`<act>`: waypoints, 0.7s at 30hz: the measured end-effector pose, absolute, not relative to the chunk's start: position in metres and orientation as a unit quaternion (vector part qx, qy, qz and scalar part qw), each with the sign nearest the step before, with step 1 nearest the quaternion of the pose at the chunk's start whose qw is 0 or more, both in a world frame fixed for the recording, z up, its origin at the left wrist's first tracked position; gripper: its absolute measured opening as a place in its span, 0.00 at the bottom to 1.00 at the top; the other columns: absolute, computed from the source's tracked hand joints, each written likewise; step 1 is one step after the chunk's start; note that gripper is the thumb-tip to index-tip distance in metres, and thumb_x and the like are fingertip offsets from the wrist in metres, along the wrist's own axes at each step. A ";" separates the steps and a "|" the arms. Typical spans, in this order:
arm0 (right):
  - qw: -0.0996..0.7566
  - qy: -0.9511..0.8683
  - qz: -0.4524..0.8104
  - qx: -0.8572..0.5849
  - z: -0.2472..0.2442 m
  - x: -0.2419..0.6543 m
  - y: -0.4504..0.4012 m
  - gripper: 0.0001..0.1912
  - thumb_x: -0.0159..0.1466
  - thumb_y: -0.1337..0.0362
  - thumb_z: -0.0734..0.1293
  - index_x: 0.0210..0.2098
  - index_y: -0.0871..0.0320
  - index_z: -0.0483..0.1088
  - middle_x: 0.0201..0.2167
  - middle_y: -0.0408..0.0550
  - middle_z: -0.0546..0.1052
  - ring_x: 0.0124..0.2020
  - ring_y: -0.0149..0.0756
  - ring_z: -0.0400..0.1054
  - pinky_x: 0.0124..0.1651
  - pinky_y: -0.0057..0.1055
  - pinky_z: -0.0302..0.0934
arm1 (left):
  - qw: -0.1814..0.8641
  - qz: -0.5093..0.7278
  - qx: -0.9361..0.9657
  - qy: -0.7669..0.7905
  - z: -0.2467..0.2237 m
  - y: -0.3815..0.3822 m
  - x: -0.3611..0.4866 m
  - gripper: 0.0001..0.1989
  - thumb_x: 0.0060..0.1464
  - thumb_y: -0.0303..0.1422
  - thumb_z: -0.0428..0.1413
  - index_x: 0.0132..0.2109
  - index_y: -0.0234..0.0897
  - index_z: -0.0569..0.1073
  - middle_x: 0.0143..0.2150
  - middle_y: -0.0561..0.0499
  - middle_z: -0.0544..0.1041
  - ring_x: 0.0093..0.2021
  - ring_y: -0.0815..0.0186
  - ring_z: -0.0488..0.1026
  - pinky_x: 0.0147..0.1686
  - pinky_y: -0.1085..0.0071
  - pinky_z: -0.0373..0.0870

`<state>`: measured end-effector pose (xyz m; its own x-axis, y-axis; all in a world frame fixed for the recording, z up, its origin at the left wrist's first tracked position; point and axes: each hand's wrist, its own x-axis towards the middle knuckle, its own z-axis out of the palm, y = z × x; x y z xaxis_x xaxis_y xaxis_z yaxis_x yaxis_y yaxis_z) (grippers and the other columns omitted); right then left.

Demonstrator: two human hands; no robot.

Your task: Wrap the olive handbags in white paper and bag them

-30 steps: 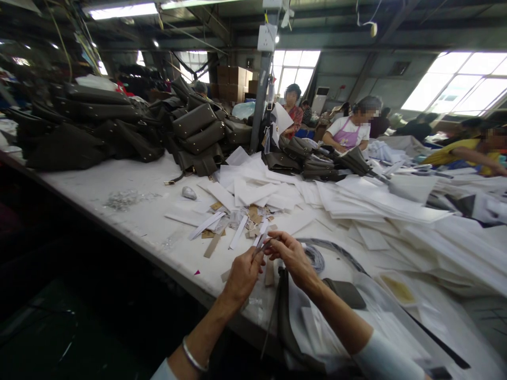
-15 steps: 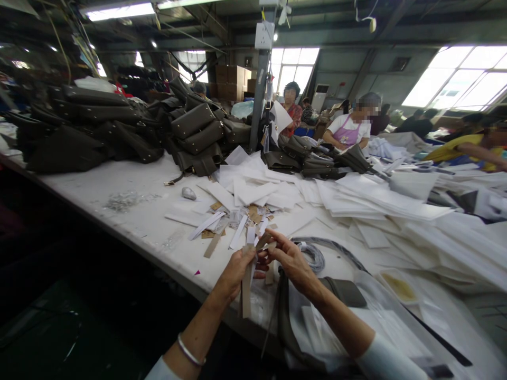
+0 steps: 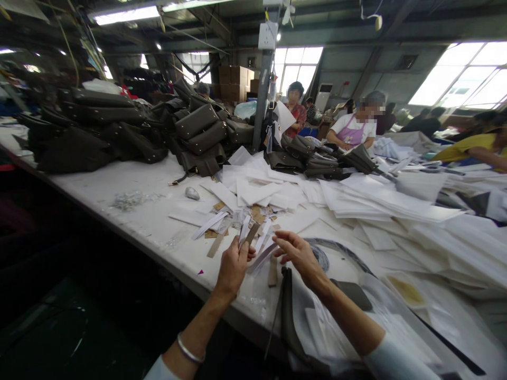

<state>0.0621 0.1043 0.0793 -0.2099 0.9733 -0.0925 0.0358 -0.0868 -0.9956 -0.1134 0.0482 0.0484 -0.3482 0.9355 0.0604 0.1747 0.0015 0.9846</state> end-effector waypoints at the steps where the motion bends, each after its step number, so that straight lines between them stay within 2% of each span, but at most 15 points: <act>1: 0.401 -0.549 0.541 -0.495 0.077 0.063 0.108 0.21 0.54 0.55 0.73 0.45 0.57 0.74 0.35 0.49 0.79 0.27 0.37 0.74 0.21 0.27 0.63 | 0.302 0.519 0.486 0.634 0.048 0.047 -0.115 0.11 0.61 0.42 0.49 0.40 0.40 0.70 0.31 0.51 0.79 0.31 0.62 0.78 0.34 0.68 0.72; 4: 0.400 -0.567 0.522 -0.496 0.079 0.061 0.111 0.23 0.54 0.54 0.74 0.46 0.57 0.74 0.36 0.50 0.79 0.27 0.36 0.74 0.20 0.26 0.62 | 0.186 0.437 0.569 0.671 0.046 0.044 -0.115 0.08 0.63 0.35 0.47 0.43 0.42 0.69 0.36 0.50 0.81 0.35 0.62 0.79 0.37 0.68 0.70; 6: 0.409 -0.550 0.565 -0.459 0.085 0.055 0.108 0.22 0.54 0.53 0.74 0.44 0.59 0.74 0.38 0.51 0.79 0.28 0.36 0.74 0.23 0.27 0.66 | 0.133 0.401 0.607 0.673 0.043 0.043 -0.113 0.09 0.63 0.32 0.47 0.46 0.42 0.69 0.38 0.48 0.81 0.38 0.60 0.78 0.38 0.68 0.70; 8: 0.412 -0.525 0.611 -0.427 0.092 0.048 0.102 0.22 0.53 0.52 0.74 0.42 0.60 0.75 0.36 0.50 0.79 0.30 0.36 0.74 0.28 0.30 0.69 | 0.097 0.384 0.635 0.663 0.042 0.042 -0.109 0.10 0.62 0.31 0.47 0.48 0.41 0.70 0.38 0.46 0.80 0.39 0.58 0.78 0.39 0.67 0.70; 11: 0.424 -0.488 0.641 -0.414 0.099 0.040 0.097 0.21 0.51 0.54 0.76 0.40 0.60 0.75 0.31 0.47 0.78 0.30 0.36 0.74 0.33 0.32 0.71 | 0.077 0.375 0.658 0.649 0.041 0.040 -0.103 0.11 0.63 0.30 0.47 0.49 0.40 0.70 0.38 0.45 0.80 0.39 0.57 0.78 0.38 0.67 0.70; 17: 0.435 -0.465 0.652 -0.411 0.100 0.038 0.096 0.21 0.50 0.57 0.75 0.41 0.61 0.75 0.32 0.47 0.79 0.29 0.34 0.74 0.33 0.31 0.71 | 0.093 0.397 0.661 0.630 0.048 0.035 -0.097 0.12 0.66 0.31 0.45 0.51 0.40 0.69 0.40 0.48 0.80 0.39 0.60 0.78 0.38 0.68 0.72; 21: 0.434 -0.465 0.650 -0.417 0.101 0.038 0.095 0.24 0.49 0.58 0.75 0.43 0.62 0.74 0.33 0.48 0.80 0.30 0.35 0.75 0.33 0.31 0.71 | 0.048 0.415 0.678 0.605 0.045 0.037 -0.096 0.14 0.65 0.28 0.45 0.54 0.40 0.69 0.44 0.47 0.80 0.43 0.62 0.78 0.42 0.68 0.74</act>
